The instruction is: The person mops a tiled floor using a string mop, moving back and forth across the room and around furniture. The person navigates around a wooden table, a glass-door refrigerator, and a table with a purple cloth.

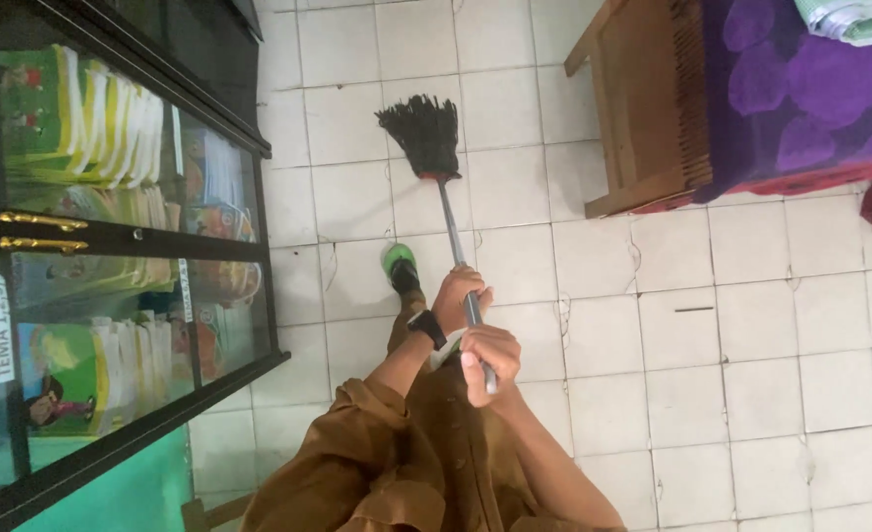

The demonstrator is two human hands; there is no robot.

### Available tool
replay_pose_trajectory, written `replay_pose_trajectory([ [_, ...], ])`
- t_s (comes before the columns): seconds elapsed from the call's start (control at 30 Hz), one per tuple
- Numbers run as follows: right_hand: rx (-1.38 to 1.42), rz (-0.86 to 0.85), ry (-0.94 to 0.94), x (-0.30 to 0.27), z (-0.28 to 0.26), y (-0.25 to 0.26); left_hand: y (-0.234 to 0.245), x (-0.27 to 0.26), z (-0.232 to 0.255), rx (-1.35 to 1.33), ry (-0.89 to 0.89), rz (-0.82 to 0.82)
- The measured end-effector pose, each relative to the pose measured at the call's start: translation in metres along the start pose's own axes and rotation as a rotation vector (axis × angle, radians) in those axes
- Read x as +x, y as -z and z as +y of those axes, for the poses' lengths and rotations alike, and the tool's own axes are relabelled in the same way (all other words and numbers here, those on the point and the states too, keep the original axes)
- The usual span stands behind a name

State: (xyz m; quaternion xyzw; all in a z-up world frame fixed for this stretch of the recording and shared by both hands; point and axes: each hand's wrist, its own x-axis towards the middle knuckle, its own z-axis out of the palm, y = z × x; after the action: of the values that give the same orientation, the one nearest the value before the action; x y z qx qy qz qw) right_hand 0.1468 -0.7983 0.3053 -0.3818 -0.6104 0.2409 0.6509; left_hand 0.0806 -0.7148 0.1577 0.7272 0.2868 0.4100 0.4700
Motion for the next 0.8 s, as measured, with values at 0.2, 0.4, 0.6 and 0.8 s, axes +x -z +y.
replay_pose_trajectory([
  [0.2,0.04,-0.07,0.02,-0.002,0.032,-0.02,0.018,0.002,-0.057,0.044,-0.049,-0.117],
  [0.4,-0.057,-0.227,-0.031,0.032,0.107,-0.027,0.041,0.042,-0.148,0.178,-0.141,-0.043],
  [0.6,-0.121,-0.208,-0.003,0.126,0.211,-0.039,0.069,0.142,-0.254,0.118,-0.124,0.059],
  [0.8,-0.158,-0.212,-0.013,0.216,0.305,-0.065,0.128,0.249,-0.311,0.203,-0.005,0.017],
])
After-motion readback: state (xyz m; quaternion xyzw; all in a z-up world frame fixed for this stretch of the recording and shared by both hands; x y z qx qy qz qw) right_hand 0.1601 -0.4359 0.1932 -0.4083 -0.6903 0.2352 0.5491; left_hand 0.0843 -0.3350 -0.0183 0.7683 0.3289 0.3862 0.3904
